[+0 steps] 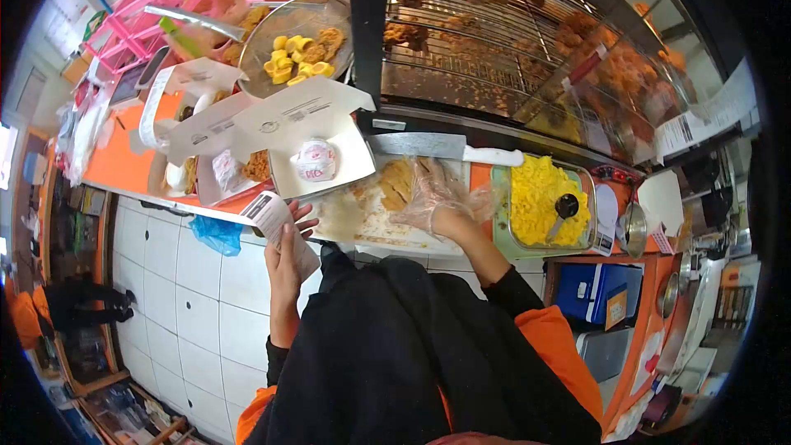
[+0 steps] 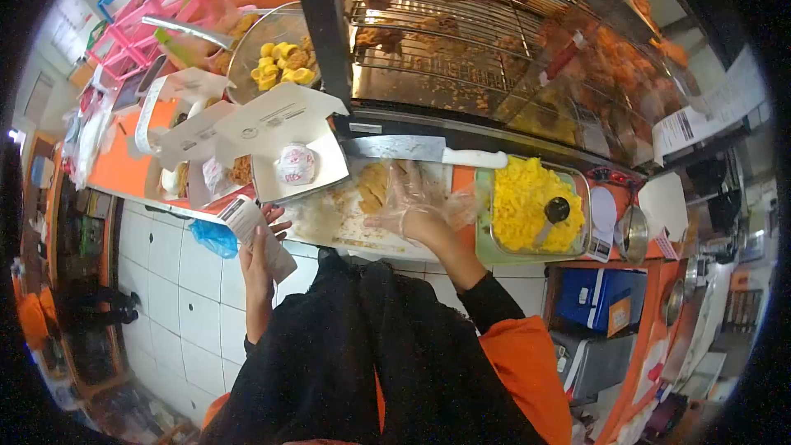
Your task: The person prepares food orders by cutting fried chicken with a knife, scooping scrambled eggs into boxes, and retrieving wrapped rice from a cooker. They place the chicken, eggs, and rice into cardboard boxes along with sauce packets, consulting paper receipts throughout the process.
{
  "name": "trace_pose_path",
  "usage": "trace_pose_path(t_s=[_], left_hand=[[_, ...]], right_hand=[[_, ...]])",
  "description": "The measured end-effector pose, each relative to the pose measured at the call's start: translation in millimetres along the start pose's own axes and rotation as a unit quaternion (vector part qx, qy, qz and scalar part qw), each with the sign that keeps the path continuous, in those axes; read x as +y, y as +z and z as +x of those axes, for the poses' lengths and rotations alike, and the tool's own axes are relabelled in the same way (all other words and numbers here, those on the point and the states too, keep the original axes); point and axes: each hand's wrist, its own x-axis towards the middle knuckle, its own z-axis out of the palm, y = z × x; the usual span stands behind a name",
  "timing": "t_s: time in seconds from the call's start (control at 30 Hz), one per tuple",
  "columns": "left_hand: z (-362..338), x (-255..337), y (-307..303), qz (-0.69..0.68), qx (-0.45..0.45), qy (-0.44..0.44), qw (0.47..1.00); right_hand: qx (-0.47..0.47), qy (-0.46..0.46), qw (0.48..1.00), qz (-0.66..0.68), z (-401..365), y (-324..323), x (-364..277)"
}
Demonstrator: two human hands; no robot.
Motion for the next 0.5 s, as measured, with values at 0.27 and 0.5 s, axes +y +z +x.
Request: trace_pose_path(t_s=[0.27,0.5], left_hand=[[11.8,1.1,-24.1,-0.044,0.044,-0.010,0.998],[46.5,12.4,-43.5,-0.108,0.034,-0.024,0.993]], right_hand=[[-0.038,0.094,0.994,0.044,21.0,0.0,-20.8],[0.070,0.098,0.993,-0.012,42.8,39.1,-35.9]])
